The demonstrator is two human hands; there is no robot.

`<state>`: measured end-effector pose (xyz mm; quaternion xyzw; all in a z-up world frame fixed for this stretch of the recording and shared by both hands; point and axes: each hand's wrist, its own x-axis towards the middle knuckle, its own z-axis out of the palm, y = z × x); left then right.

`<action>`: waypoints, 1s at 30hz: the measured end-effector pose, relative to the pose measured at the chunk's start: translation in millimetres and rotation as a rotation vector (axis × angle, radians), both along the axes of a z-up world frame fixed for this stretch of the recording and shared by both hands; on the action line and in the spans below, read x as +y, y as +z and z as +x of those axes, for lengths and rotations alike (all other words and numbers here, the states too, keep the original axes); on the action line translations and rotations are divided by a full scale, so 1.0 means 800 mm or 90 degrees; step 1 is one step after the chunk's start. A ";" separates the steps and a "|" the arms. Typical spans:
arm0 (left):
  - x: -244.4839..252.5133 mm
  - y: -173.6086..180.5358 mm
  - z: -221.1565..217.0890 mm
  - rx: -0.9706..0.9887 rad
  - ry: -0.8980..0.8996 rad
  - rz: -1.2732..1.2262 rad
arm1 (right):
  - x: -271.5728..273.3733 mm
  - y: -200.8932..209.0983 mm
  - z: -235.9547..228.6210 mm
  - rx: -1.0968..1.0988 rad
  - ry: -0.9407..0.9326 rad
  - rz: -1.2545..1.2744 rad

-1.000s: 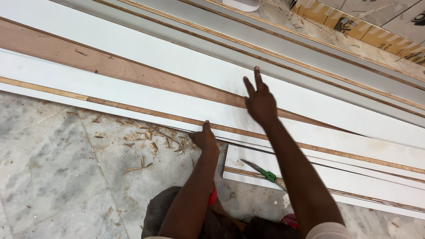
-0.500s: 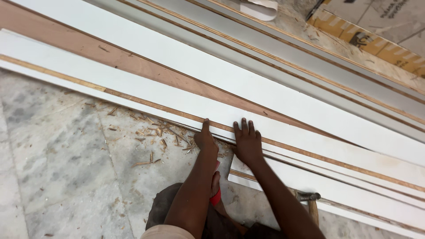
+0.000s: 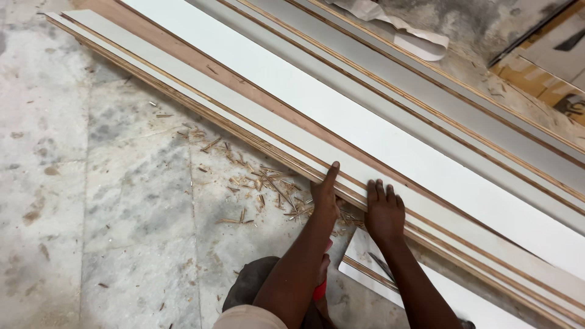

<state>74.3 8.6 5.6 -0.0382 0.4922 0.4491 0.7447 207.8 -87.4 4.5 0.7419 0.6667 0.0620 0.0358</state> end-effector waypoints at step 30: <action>-0.076 0.113 -0.053 0.162 -0.338 0.477 | -0.284 0.007 0.211 1.147 -0.602 1.051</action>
